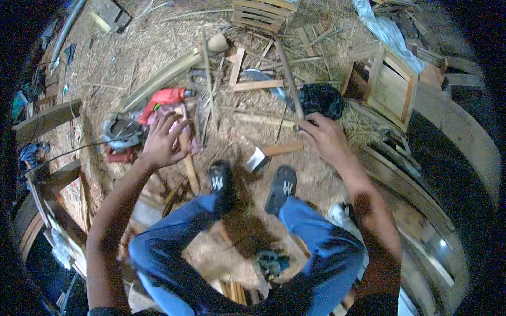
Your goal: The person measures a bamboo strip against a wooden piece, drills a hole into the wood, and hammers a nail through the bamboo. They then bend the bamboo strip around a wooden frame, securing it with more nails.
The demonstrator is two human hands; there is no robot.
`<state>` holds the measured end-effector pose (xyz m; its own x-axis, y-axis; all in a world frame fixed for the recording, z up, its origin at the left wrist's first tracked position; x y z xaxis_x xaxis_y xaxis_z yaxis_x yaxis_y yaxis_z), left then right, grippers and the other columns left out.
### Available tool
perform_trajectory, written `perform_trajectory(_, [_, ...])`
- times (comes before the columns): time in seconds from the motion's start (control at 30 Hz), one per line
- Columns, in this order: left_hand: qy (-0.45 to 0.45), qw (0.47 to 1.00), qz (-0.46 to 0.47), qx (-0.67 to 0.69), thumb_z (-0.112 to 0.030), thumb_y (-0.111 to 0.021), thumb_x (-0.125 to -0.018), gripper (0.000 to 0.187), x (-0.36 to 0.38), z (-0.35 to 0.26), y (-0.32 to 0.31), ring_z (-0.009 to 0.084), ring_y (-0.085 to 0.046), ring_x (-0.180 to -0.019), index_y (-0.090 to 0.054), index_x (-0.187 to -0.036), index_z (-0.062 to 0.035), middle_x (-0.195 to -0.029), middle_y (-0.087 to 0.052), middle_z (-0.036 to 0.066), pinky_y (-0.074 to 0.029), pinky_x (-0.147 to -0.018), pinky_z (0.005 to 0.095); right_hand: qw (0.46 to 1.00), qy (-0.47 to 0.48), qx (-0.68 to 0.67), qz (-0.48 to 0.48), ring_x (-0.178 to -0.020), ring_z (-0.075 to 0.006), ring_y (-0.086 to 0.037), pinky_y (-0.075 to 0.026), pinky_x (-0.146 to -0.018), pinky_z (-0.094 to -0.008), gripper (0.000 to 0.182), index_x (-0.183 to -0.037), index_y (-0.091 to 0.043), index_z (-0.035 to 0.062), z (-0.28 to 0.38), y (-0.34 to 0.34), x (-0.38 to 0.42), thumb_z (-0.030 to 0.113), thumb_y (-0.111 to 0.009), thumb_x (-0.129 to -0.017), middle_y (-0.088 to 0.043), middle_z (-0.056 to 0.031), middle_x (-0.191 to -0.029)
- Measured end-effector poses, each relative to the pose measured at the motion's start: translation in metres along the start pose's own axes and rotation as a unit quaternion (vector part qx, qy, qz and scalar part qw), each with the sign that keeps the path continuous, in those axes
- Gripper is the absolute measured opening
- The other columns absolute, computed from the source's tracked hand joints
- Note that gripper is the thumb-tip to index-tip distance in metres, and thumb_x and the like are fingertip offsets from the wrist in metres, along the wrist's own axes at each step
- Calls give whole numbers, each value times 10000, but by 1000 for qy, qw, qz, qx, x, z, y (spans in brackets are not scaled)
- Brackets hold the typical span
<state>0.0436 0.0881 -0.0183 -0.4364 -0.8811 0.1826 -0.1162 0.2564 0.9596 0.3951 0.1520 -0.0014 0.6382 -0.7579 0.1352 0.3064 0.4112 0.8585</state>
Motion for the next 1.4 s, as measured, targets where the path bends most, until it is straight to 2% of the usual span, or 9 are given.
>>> perform_trajectory(0.07, [-46, 996, 77, -7, -588, -614, -822, 740, 15, -4, 0, 399, -454, -1286, -515, -1392, -127, -1328, -517, 175, -343, -1101, 536, 999, 44, 7, 1, -877, -323, -655, -545, -783, -413, 251, -1097, -696, 113, 19, -10, 5, 182, -707, -857, -630, -115, -975])
perform_trajectory(0.1, [-63, 996, 26, -48, -601, -594, -828, 740, -74, 14, -77, 395, -464, -1275, -519, -1388, -124, -1318, -524, 188, -348, -1095, 537, 996, 52, 58, -38, -877, -323, -655, -545, -783, -413, 251, -1097, -696, 113, -74, -42, -27, 182, -707, -857, -630, -115, -975])
perform_trajectory(0.37, [-154, 979, -3, -132, -604, -568, -858, 730, -141, 32, -179, 412, -433, -1319, -483, -1402, -124, -1359, -502, 203, -364, -1092, 548, 979, 159, 126, -15, -820, -325, -632, -529, -701, -433, 194, -1037, -684, 122, -148, -168, -63, 224, -665, -873, -597, -108, -913])
perform_trajectory(0.5, [-49, 992, -70, -94, -452, -682, -828, 714, -122, 25, -158, 425, -403, -1329, -460, -1439, -158, -1404, -454, 205, -337, -1118, 544, 979, 154, 123, -46, -836, -322, -635, -534, -697, -414, 211, -1046, -669, 107, -151, -178, -57, 147, -704, -841, -607, -112, -936])
perform_trajectory(0.77, [12, 995, -80, -54, -513, -673, -820, 747, -105, 38, -200, 418, -426, -1291, -457, -1439, -155, -1374, -470, 204, -367, -1079, 544, 982, 85, 127, -115, -938, -314, -630, -523, -795, -434, 218, -1045, -696, 160, -181, -175, -67, 183, -710, -829, -625, -93, -946])
perform_trajectory(0.9, [0, 997, -40, -73, -515, -656, -842, 741, -107, 28, -194, 407, -436, -1281, -447, -1441, -133, -1369, -470, 211, -367, -1071, 528, 993, 41, 114, -12, -1012, -320, -613, -507, -868, -417, 200, -1019, -711, 92, -171, -180, -73, 169, -722, -835, -633, -109, -1065])
perform_trajectory(0.97, [53, 991, -113, -51, -558, -585, -874, 706, -110, 45, -197, 379, -459, -1266, -442, -1447, -170, -1312, -503, 189, -395, -1049, 508, 983, 78, 124, -112, -1031, -308, -595, -488, -891, -433, 221, -1016, -728, 123, -153, -165, -75, 260, -718, -843, -602, -99, -1053])
perform_trajectory(1.17, [97, 976, -176, 87, -380, -695, -892, 578, -124, 55, -205, 378, -619, -1079, -452, -1331, -94, -1155, -619, 213, -503, -890, 481, 978, 127, 88, -138, -1049, -299, -600, -492, -875, -439, 184, -1030, -718, 131, -112, -186, -125, 192, -657, -868, -623, -95, -1072])
perform_trajectory(1.4, [285, 891, -186, 302, -220, -758, -866, 591, -124, 91, -243, 385, -684, -802, -404, -1302, -37, -923, -678, 235, -535, -715, 461, 992, 97, 1, -78, -1081, -313, -613, -501, -938, -417, 284, -1177, -679, 125, -112, -216, -209, 118, -662, -893, -646, -89, -1178])
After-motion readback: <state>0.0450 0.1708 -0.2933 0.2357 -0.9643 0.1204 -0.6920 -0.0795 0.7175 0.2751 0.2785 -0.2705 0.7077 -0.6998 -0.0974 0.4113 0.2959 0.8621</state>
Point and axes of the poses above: each hand's wrist, its own x-axis away from the middle knuckle, its own y-axis out of the back of the hand, z = x × y, the point moved 10 cm from there along -x, towards the middle knuckle
